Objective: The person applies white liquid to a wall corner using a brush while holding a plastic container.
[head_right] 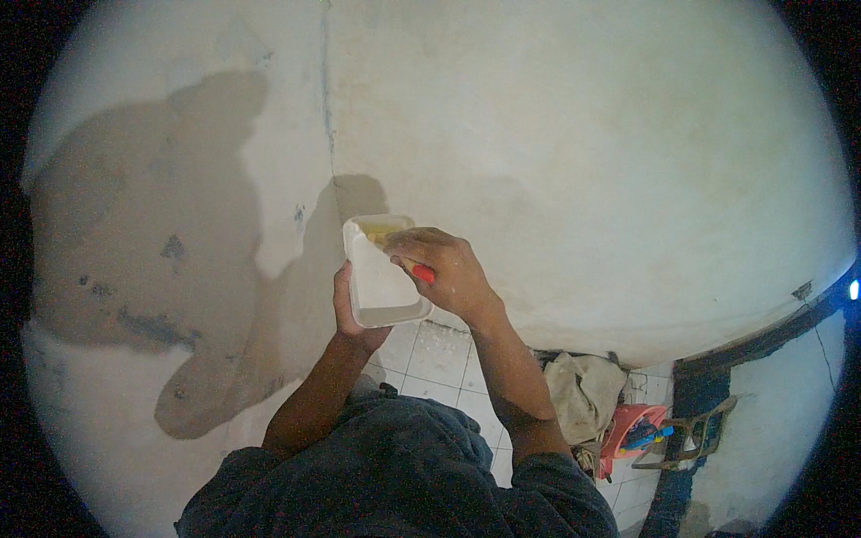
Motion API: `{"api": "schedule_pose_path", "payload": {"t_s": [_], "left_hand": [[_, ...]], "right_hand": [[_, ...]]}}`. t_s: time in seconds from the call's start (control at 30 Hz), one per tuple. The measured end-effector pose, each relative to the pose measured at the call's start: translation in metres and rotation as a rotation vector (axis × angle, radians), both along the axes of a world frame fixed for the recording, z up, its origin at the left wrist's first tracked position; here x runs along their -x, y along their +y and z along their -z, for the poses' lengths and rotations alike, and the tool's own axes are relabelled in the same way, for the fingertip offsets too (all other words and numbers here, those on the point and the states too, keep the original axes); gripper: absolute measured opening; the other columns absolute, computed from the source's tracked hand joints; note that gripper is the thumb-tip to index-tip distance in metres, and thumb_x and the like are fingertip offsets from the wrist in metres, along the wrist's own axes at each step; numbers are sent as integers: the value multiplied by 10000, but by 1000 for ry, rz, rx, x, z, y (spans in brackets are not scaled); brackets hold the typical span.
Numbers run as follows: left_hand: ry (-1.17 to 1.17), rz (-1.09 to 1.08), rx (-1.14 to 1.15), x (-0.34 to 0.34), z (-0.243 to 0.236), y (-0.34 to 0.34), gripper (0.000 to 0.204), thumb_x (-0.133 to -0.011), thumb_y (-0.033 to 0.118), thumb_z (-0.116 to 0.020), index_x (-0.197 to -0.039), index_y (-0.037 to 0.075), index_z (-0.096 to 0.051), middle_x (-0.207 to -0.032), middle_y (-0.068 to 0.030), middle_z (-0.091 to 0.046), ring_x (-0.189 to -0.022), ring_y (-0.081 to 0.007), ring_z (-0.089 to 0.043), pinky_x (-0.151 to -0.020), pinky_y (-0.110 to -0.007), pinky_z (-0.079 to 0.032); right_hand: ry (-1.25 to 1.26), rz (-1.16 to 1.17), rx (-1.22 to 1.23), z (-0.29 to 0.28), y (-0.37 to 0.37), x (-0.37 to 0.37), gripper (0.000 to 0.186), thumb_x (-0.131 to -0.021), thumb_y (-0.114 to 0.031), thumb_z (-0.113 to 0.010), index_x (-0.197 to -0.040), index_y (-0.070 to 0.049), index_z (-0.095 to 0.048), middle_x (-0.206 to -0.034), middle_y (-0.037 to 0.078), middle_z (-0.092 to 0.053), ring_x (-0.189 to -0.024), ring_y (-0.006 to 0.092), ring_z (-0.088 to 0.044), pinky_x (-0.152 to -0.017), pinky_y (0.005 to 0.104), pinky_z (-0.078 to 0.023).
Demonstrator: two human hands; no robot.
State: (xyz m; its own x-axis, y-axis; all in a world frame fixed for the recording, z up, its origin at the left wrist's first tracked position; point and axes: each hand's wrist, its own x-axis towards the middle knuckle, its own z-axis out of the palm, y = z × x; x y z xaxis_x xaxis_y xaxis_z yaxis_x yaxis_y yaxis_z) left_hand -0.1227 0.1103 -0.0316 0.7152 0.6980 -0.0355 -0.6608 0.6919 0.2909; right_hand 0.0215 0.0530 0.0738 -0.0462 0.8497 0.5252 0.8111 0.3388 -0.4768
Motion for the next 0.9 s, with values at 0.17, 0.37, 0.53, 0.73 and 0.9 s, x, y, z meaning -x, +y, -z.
{"api": "schedule_pose_path", "payload": {"t_s": [0.17, 0.37, 0.53, 0.73, 0.9], "left_hand": [[32, -4, -2, 5, -5, -2, 586, -956, 504, -407, -1373, 95, -457, -1270, -84, -571, -1166, -242, -558, -1010, -410, -446], [6, -25, -22, 5, -15, -5, 585, -971, 492, -382, -1398, 97, -438, -1311, -94, -552, -1220, -255, -528, -1044, -411, -416], [-22, -12, -40, 10, -12, -3, 591, -973, 493, -377, -1409, 97, -427, -1325, -96, -545, -1228, -260, -523, -1045, -409, -415], [21, -46, -146, 16, -5, -3, 586, -970, 496, -381, -1403, 104, -435, -1321, -97, -549, -1215, -270, -532, -1038, -410, -422], [-23, -1, -16, 27, 1, 4, 592, -967, 505, -386, -1397, 101, -443, -1317, -98, -552, -1207, -269, -539, -1034, -413, -427]], "right_hand": [[169, 67, -69, -16, -14, 14, 204, -784, -28, -748, -985, -34, -720, -1038, 116, -724, -975, 279, -689, -864, 363, -555], [430, 85, 40, -8, -23, 8, 175, -829, -73, -745, -990, -8, -717, -1057, 145, -719, -960, 230, -698, -846, 325, -550], [635, 173, 71, -15, -32, 18, 139, -856, -71, -742, -951, 19, -698, -1006, 156, -716, -950, 215, -681, -841, 332, -553], [849, 239, 59, 6, -35, 11, 207, -862, -101, -749, -935, 58, -640, -954, 170, -702, -850, 195, -681, -776, 317, -572], [1075, 320, 50, 17, -26, 15, 136, -893, -96, -675, -911, 34, -636, -887, 116, -682, -794, 161, -660, -715, 304, -573]]}}
